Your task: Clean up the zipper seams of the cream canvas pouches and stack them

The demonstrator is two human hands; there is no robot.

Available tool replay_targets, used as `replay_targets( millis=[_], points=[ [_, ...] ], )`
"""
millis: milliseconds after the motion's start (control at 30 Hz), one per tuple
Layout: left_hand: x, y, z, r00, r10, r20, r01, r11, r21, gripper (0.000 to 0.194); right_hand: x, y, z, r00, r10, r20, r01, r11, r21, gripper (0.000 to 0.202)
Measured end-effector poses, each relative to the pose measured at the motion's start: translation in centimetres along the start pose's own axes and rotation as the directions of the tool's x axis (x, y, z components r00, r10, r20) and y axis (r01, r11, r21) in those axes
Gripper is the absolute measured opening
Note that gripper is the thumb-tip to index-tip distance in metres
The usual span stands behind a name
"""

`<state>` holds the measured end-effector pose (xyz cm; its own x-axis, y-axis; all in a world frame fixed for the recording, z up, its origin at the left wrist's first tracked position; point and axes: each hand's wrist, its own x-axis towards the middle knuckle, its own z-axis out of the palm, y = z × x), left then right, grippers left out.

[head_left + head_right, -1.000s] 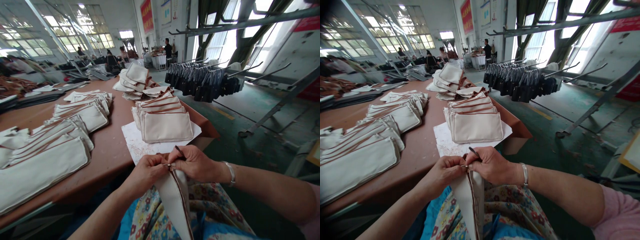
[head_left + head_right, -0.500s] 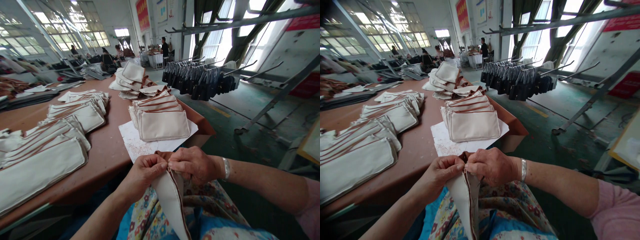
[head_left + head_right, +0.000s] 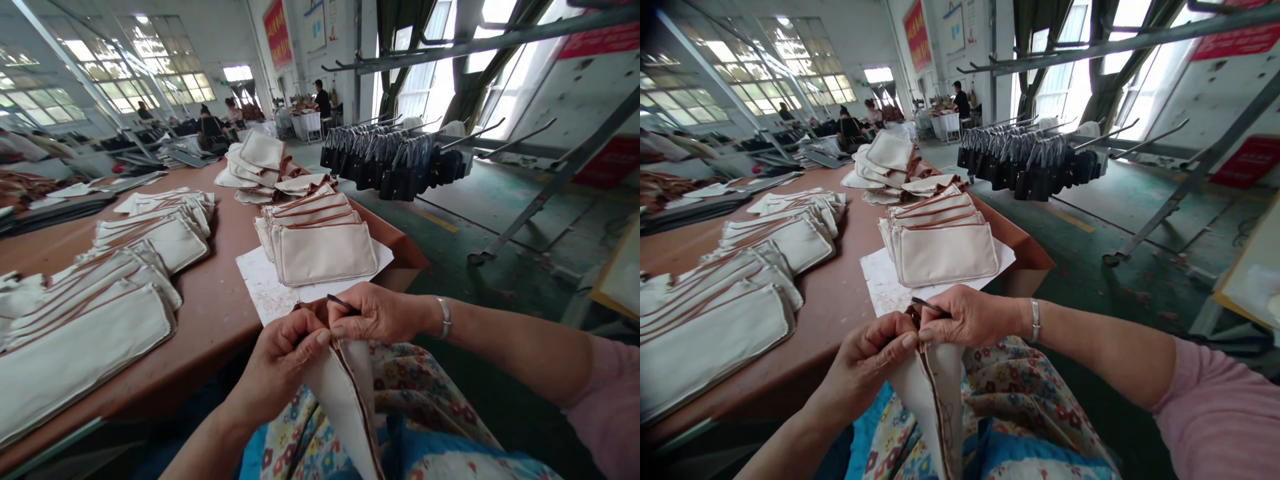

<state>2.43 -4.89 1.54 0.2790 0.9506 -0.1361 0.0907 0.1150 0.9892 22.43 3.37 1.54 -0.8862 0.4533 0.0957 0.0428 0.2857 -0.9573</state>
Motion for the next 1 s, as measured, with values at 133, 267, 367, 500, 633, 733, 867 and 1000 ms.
replay_targets(
  millis=[133, 267, 367, 500, 633, 733, 867, 1000],
  points=[
    [0.4, -0.6, -1.6, 0.985, -0.064, 0.158, 0.087, 0.986, -0.145, 0.041, 0.0, 0.9, 0.2, 0.999, 0.014, 0.032, -0.021, 0.98, 0.198, 0.041],
    [0.8, -0.1, -3.3, 0.956, -0.168, 0.242, 0.204, 0.97, -0.135, 0.052, 0.1, 0.7, -0.2, 0.999, 0.024, 0.021, -0.028, 0.976, 0.214, 0.037],
    [0.7, 0.8, -3.6, 0.953, -0.197, 0.23, 0.209, 0.978, -0.027, 0.038, 0.2, 0.5, 0.0, 1.0, 0.019, -0.005, -0.017, 0.977, 0.213, 0.036],
    [0.6, 1.4, -4.2, 0.94, -0.144, 0.308, 0.093, 0.98, 0.174, 0.033, -0.3, 0.3, 0.3, 0.998, 0.05, -0.041, -0.035, 0.949, 0.315, 0.035],
    [0.1, 0.6, -6.4, 0.915, -0.184, 0.36, 0.064, 0.945, 0.322, 0.035, -1.4, 0.4, -2.2, 0.987, 0.074, -0.144, -0.014, 0.925, 0.379, 0.035],
    [-0.7, 1.4, -7.3, 0.95, -0.188, 0.248, 0.084, 0.921, 0.38, 0.034, -1.4, 0.4, -5.1, 0.979, 0.165, -0.117, -0.158, 0.986, 0.06, 0.033],
    [-0.4, 4.9, -5.5, 0.956, -0.16, 0.245, 0.0, 0.837, 0.547, 0.029, 0.6, -1.2, -5.1, 0.95, 0.0, -0.311, -0.086, 0.961, -0.263, 0.032],
    [1.4, 6.7, -3.8, 0.96, -0.021, 0.28, -0.154, 0.793, 0.59, 0.025, 3.2, -2.7, -0.3, 0.986, -0.135, -0.095, 0.113, 0.972, -0.207, 0.054]
  ],
)
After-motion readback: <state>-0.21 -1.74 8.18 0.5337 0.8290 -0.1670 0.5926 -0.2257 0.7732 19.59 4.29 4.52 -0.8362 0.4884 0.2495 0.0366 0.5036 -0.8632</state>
